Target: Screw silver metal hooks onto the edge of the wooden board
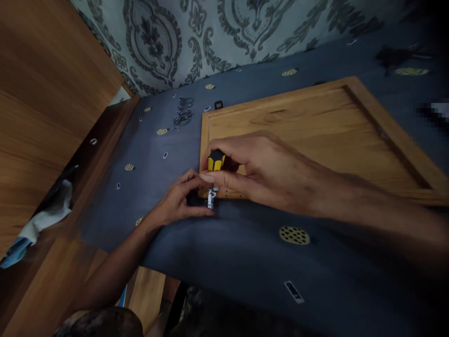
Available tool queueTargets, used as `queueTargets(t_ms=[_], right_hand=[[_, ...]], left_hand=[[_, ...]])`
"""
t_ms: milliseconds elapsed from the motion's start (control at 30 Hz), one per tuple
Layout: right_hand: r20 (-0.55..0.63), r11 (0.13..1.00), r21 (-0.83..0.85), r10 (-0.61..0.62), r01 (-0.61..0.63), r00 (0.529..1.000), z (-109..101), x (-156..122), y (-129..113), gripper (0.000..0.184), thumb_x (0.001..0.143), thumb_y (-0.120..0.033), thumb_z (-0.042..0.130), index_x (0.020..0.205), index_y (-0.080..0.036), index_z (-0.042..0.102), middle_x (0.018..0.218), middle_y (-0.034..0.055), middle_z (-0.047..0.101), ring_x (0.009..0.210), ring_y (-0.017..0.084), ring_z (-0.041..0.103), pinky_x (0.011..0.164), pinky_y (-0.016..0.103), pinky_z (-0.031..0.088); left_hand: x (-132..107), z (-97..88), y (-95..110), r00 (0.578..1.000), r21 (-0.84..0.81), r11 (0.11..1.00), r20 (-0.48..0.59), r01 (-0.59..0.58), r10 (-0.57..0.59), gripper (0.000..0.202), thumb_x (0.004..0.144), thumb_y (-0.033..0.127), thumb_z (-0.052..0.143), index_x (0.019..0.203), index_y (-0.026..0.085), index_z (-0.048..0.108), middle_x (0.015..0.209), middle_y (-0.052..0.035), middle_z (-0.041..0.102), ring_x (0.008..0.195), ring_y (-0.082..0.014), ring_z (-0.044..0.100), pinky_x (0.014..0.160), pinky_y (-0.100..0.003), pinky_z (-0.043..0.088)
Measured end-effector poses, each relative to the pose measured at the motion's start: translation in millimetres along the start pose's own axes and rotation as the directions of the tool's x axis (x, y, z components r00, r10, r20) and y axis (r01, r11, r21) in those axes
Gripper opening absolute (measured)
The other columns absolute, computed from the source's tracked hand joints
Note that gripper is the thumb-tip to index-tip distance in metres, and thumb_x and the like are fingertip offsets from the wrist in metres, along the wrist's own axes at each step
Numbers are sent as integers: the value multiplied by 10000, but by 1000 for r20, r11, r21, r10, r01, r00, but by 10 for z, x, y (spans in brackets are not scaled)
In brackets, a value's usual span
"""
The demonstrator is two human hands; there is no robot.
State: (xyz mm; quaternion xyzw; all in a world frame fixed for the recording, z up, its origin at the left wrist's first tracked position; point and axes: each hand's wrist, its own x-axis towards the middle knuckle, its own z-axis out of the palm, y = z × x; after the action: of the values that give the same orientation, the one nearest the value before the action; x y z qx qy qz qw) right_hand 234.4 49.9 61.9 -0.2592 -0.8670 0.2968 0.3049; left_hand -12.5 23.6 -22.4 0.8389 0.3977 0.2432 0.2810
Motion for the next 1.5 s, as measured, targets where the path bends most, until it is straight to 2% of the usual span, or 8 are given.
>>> queueTargets(t_ms=[200,333,567,800,1033,1367,1433,1500], right_hand=[[210,995,-2,-97,100,973,-118,194,-1,146,990,-204,582,854,-203,634,751,-40,605,651,106,535,597,266,414],[279,987,54,-159,150,947,-149,294,54,165,979,-177,587,816,-197,606,659,-104,542,584,49,490,556,216,367],[210,986,74,-159,146,965,-118,255,72,177,1023,-200,598,857,-148,635,721,-88,619,641,49,579,658,200,421],[184,986,113,-141,122,973,-124,227,65,187,996,-158,626,810,-160,613,614,-114,573,564,38,552,550,173,372],[142,995,68,-80,71,987,-89,216,32,173,986,-176,646,815,-164,625,606,-104,560,579,56,513,583,217,360],[111,993,104,-73,62,991,-98,213,26,172,970,-216,675,807,-176,638,619,-73,596,569,84,564,538,220,428],[51,986,146,-84,76,995,-171,210,-26,150,983,-275,680,866,-183,663,666,-82,636,589,76,604,563,214,468],[-75,985,155,-66,77,995,-254,191,-95,217,1011,-391,641,932,-192,678,765,-84,692,628,72,650,595,222,504]], left_hand=[[-20,33,-59,999,1,999,-17,37,-37,686,763,658,821,1282,226,700,1246,-109,677,1216,-334,615,1097,-501,483],[-20,35,-59,999,-8,1000,-27,20,-20,687,764,668,814,1264,209,707,1245,-119,692,1226,-341,624,1102,-503,492],[-3,21,-8,999,-8,1000,-32,6,-6,593,784,620,824,1192,203,713,1221,-100,697,1217,-320,630,1104,-453,496],[-6,-5,12,999,-18,999,-16,45,-45,566,782,620,826,1140,198,709,1208,-91,674,1154,-298,630,1034,-427,523],[-11,4,-5,999,-25,999,-22,41,-42,570,788,638,812,1136,200,705,1184,-86,658,1107,-282,632,991,-409,535],[4,-11,27,998,-19,998,-1,62,-62,560,780,641,816,1103,197,700,1164,-85,648,1121,-287,604,996,-407,520],[8,-13,23,998,-11,998,3,55,-55,570,784,651,807,1105,191,704,1136,-83,640,1089,-276,600,974,-396,517],[8,-14,21,999,-12,999,2,40,-40,580,799,664,785,1121,188,710,1081,-73,625,1027,-252,595,924,-370,518]])
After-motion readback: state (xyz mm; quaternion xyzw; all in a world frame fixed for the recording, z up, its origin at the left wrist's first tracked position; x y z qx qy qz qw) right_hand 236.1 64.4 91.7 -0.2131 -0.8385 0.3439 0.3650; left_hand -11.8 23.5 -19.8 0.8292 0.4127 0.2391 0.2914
